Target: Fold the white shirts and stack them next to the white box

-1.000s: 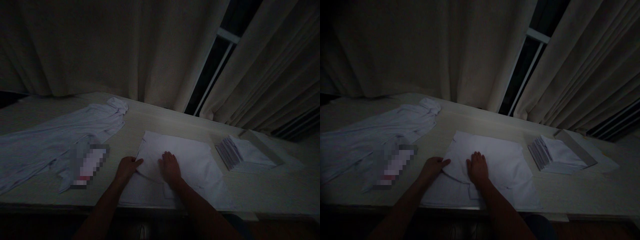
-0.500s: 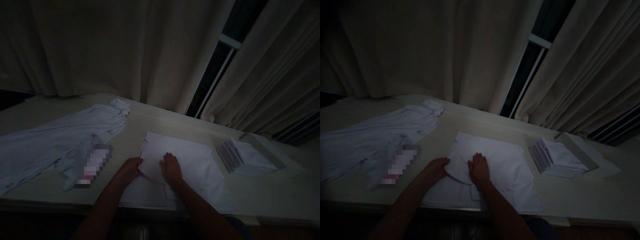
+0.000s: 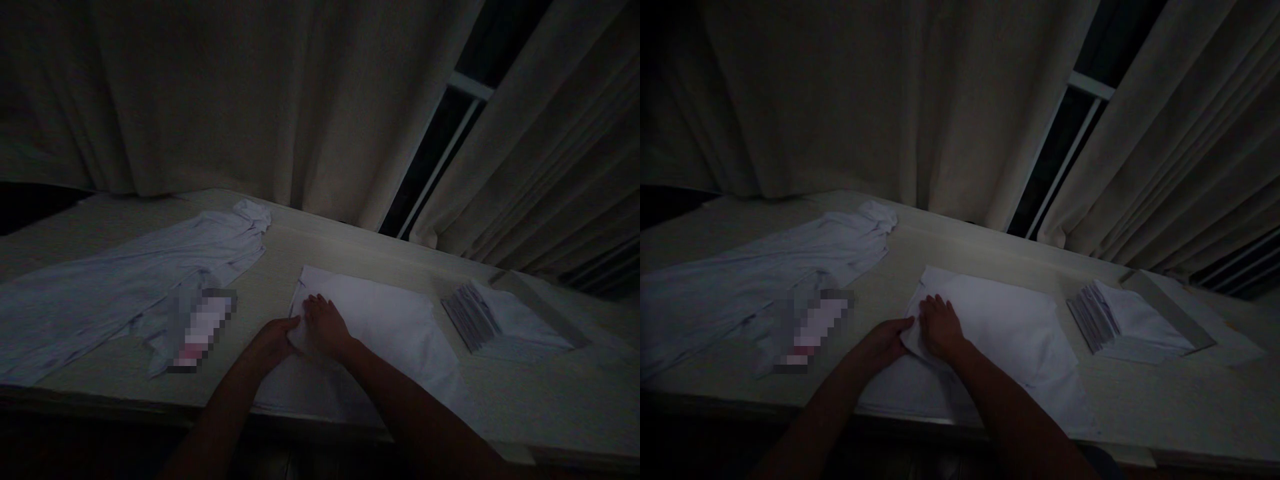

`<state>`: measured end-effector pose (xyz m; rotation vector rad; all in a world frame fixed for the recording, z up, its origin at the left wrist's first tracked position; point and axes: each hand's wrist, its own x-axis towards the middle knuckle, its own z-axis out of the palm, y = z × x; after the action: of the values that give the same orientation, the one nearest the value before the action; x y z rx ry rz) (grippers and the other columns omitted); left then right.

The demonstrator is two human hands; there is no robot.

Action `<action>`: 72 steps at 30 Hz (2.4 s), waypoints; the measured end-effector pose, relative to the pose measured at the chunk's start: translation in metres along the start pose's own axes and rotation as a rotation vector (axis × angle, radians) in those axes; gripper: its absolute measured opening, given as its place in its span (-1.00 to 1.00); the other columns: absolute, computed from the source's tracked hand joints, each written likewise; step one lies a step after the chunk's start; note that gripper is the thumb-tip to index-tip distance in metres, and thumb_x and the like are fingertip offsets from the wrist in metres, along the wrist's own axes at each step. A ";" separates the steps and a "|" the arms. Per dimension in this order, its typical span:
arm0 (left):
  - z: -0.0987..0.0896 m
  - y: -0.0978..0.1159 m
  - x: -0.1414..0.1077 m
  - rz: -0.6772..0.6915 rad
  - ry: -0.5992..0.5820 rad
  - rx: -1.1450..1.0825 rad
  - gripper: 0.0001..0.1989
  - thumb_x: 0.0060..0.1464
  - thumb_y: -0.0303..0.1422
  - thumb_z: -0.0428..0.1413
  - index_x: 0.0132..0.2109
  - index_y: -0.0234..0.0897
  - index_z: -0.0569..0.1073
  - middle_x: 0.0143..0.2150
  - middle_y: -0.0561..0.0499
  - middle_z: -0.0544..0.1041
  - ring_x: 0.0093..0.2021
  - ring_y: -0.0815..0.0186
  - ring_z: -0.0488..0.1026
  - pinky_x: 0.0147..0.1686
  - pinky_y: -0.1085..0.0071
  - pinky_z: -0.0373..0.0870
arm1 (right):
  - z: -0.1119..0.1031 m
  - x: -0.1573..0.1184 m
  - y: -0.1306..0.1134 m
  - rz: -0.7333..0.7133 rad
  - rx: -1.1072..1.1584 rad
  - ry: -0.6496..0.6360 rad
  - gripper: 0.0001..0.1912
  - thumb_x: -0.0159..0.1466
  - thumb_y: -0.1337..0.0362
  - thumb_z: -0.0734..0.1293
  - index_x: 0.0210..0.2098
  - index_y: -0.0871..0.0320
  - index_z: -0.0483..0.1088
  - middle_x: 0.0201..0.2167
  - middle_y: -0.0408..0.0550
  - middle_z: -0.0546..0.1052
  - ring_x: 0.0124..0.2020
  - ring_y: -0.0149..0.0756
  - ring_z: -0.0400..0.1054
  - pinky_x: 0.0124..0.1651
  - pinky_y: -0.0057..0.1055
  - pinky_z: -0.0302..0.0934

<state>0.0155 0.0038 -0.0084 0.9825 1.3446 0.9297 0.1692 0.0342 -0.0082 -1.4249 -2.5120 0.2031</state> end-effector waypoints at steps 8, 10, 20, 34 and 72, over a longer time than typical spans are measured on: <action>-0.006 0.001 -0.007 -0.012 -0.101 0.085 -0.49 0.16 0.00 -0.16 -0.05 -0.20 0.51 -0.32 -0.08 0.62 -0.27 0.20 0.55 -0.29 0.25 0.46 | 0.019 0.014 -0.009 -0.012 0.015 -0.068 -0.54 0.44 0.20 -0.03 0.25 0.11 0.18 0.28 -0.01 0.22 0.33 -0.16 -0.03 0.29 -0.02 -0.08; -0.013 0.000 -0.008 -0.027 -0.056 0.189 -0.45 0.16 0.02 -0.18 -0.18 -0.28 0.54 -0.41 -0.11 0.60 -0.35 0.18 0.55 -0.34 0.25 0.44 | 0.024 0.010 -0.009 -0.023 0.005 -0.049 -0.54 0.43 0.20 -0.04 0.25 0.11 0.17 0.29 -0.01 0.21 0.34 -0.16 -0.04 0.29 -0.01 -0.10; -0.030 -0.005 -0.007 0.133 0.249 0.716 -0.57 -0.05 0.02 0.08 -0.22 -0.25 0.52 -0.21 -0.16 0.59 -0.16 0.09 0.51 -0.13 0.23 0.31 | 0.031 -0.008 -0.024 -0.011 -0.042 0.076 -0.50 0.41 0.13 0.02 0.30 0.10 0.09 0.34 -0.02 0.11 0.37 -0.12 -0.16 0.34 0.02 -0.26; -0.024 -0.018 0.002 0.266 0.260 0.961 -0.70 0.02 -0.26 0.07 -0.09 -0.25 0.38 -0.16 -0.09 0.53 -0.17 0.28 0.46 -0.17 0.38 0.28 | 0.005 0.032 0.012 0.075 0.047 0.039 -0.53 0.41 0.23 0.02 0.26 0.20 0.15 0.32 0.03 0.16 0.34 -0.19 -0.06 0.34 -0.12 -0.19; 0.000 -0.048 0.024 0.734 0.077 1.641 -0.43 0.10 -0.22 -0.19 0.22 -0.23 0.31 0.39 -0.17 0.07 0.42 -0.04 -0.23 0.25 -0.22 -0.17 | -0.082 -0.187 0.149 0.502 0.049 0.588 -0.69 0.31 0.25 0.20 0.00 0.18 0.40 -0.04 0.07 0.49 0.02 -0.16 0.32 0.13 -0.19 0.13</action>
<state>0.0153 0.0106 -0.0614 2.8114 1.7523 0.1188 0.4071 -0.0503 0.0079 -1.7569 -1.6556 -0.0650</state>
